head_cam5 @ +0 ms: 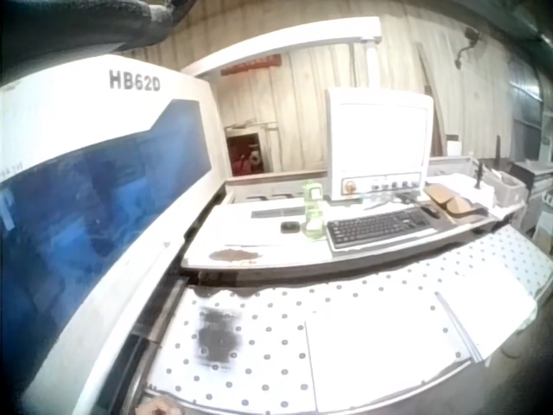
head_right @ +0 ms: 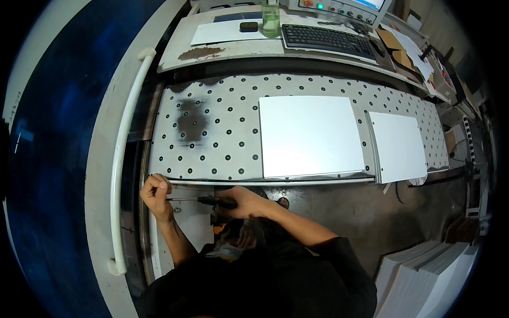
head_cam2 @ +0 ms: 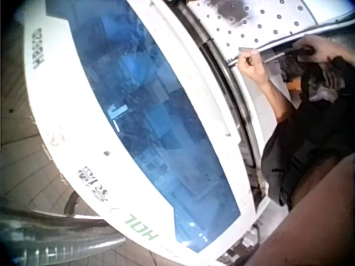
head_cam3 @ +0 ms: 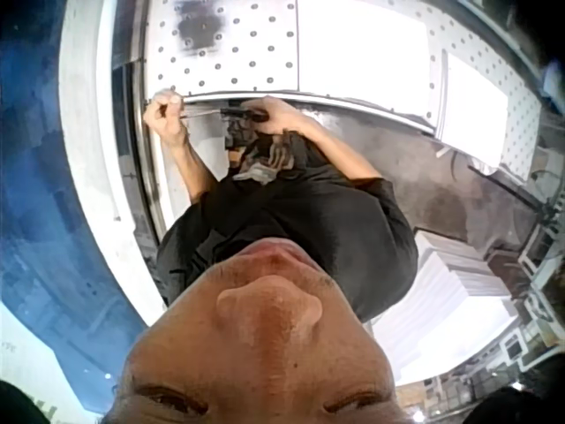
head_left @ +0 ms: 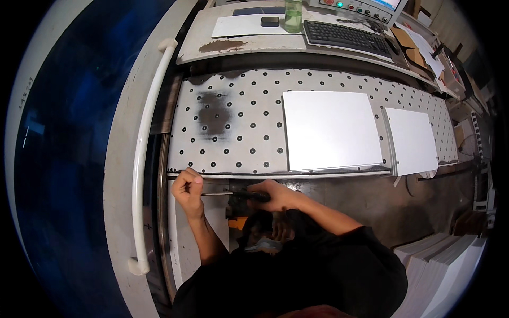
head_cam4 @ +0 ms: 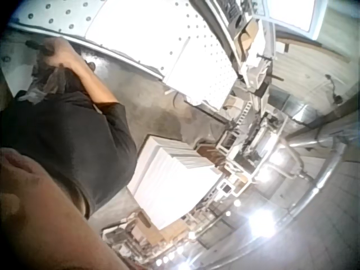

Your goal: The person places white rectangular panels onto a perforated metal workbench and secures them using a pneumatic tool. They repeatedly position the panels, align them with the bench holes, and use the tool to fasten them in place.

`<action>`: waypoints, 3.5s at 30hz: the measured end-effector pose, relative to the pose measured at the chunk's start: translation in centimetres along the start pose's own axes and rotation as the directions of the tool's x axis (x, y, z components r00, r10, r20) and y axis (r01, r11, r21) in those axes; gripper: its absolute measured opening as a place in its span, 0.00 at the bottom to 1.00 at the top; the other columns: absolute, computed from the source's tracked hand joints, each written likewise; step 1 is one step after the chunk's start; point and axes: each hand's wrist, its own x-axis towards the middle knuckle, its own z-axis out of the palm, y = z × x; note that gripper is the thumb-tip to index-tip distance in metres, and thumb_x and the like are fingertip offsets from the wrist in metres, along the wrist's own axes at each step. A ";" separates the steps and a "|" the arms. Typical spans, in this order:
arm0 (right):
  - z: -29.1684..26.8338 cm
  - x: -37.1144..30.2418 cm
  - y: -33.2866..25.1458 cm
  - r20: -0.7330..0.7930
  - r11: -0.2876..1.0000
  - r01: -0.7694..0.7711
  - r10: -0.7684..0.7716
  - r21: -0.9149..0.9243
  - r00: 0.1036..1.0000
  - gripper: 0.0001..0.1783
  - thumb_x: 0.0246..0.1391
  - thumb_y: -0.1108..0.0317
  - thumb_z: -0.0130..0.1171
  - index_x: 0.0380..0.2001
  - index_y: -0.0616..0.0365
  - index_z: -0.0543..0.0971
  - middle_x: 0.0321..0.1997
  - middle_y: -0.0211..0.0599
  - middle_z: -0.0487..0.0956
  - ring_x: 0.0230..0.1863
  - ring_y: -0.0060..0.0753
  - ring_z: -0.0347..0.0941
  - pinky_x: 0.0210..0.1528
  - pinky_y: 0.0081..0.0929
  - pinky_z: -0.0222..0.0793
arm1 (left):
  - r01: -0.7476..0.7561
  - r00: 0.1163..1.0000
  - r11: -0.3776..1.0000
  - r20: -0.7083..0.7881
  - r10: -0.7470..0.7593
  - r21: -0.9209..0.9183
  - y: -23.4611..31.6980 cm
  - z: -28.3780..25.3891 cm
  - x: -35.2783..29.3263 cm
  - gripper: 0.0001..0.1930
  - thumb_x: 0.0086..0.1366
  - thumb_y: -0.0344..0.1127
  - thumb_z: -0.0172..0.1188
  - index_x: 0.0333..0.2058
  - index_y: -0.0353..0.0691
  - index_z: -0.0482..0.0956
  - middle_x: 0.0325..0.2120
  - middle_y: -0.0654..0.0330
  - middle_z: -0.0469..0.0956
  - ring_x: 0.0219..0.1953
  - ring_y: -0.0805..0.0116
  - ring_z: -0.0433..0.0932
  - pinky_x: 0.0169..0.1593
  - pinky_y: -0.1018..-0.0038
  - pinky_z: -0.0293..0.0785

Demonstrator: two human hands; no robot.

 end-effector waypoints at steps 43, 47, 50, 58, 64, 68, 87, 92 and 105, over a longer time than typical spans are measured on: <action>-9.6 -9.6 4.7 -0.630 0.804 -0.331 0.594 0.494 0.500 0.28 0.62 0.39 0.59 0.37 0.57 0.79 0.20 0.27 0.74 0.21 0.22 0.74 0.18 0.20 0.62 | -0.079 0.996 0.615 0.087 0.017 0.785 -25.4 -0.6 19.2 0.25 0.69 0.44 0.61 0.60 0.39 0.72 0.56 0.45 0.73 0.58 0.49 0.71 0.61 0.57 0.67; -6.0 -8.0 4.0 -0.521 0.767 -0.370 0.633 0.524 0.573 0.26 0.63 0.43 0.62 0.32 0.59 0.81 0.18 0.26 0.75 0.18 0.19 0.72 0.17 0.20 0.61 | -0.075 0.985 0.394 0.130 -0.114 0.916 -31.9 -0.4 22.4 0.31 0.73 0.53 0.51 0.69 0.44 0.63 0.67 0.42 0.62 0.71 0.43 0.57 0.70 0.47 0.53; -4.5 -6.5 3.4 -0.427 0.720 -0.451 0.683 0.527 0.592 0.25 0.63 0.44 0.61 0.34 0.58 0.79 0.19 0.27 0.74 0.20 0.19 0.73 0.17 0.19 0.60 | -0.031 0.971 0.216 0.081 -0.224 0.976 -33.1 1.6 21.3 0.33 0.75 0.59 0.39 0.72 0.50 0.60 0.74 0.40 0.51 0.76 0.43 0.46 0.75 0.45 0.37; -1.7 -2.4 1.7 -0.516 0.754 -0.639 0.613 0.155 0.598 0.31 0.60 0.40 0.62 0.32 0.64 0.81 0.17 0.36 0.75 0.21 0.35 0.72 0.29 0.34 0.69 | -0.062 0.992 0.212 0.084 -0.099 0.975 -31.2 3.5 15.4 0.32 0.73 0.56 0.44 0.71 0.48 0.63 0.71 0.36 0.55 0.75 0.40 0.49 0.73 0.39 0.39; -2.1 0.0 1.2 -0.618 0.701 -0.703 0.502 -0.119 0.605 0.27 0.61 0.44 0.59 0.39 0.62 0.84 0.22 0.54 0.81 0.32 0.63 0.80 0.38 0.49 0.74 | -0.104 0.986 0.271 0.135 -0.096 0.957 -26.7 5.3 8.0 0.32 0.75 0.54 0.44 0.71 0.45 0.63 0.71 0.35 0.54 0.74 0.36 0.49 0.72 0.37 0.40; -3.4 1.0 1.4 -0.634 0.675 -0.721 0.491 -0.157 0.597 0.28 0.61 0.43 0.59 0.40 0.62 0.84 0.25 0.56 0.82 0.35 0.63 0.81 0.41 0.48 0.76 | -0.121 0.983 0.272 0.152 -0.099 0.955 -25.3 5.7 5.7 0.31 0.75 0.54 0.44 0.71 0.45 0.63 0.71 0.35 0.54 0.74 0.36 0.49 0.72 0.37 0.40; -11.1 9.6 4.6 -0.733 0.631 -0.742 0.390 -0.228 0.557 0.30 0.59 0.42 0.56 0.41 0.63 0.84 0.36 0.57 0.85 0.44 0.59 0.83 0.49 0.46 0.77 | -0.177 0.961 0.291 0.229 -0.153 0.940 -22.1 5.6 1.1 0.29 0.76 0.52 0.45 0.71 0.51 0.63 0.72 0.43 0.55 0.75 0.42 0.49 0.74 0.40 0.39; -9.3 3.7 1.2 -0.612 0.662 -0.737 0.528 -0.138 0.589 0.34 0.58 0.38 0.57 0.44 0.63 0.84 0.34 0.57 0.85 0.43 0.59 0.83 0.48 0.45 0.75 | -0.173 0.962 0.293 0.225 -0.154 0.940 -21.9 5.7 1.1 0.29 0.76 0.53 0.44 0.72 0.53 0.62 0.73 0.44 0.54 0.76 0.43 0.48 0.74 0.41 0.38; -6.9 -9.3 1.9 -0.586 0.718 -0.653 0.644 0.242 0.491 0.27 0.61 0.45 0.64 0.33 0.64 0.81 0.18 0.27 0.74 0.19 0.20 0.67 0.24 0.26 0.62 | -0.200 0.960 0.305 0.249 -0.132 0.931 -22.0 5.6 1.1 0.29 0.76 0.51 0.46 0.71 0.49 0.63 0.72 0.41 0.55 0.75 0.39 0.48 0.74 0.40 0.38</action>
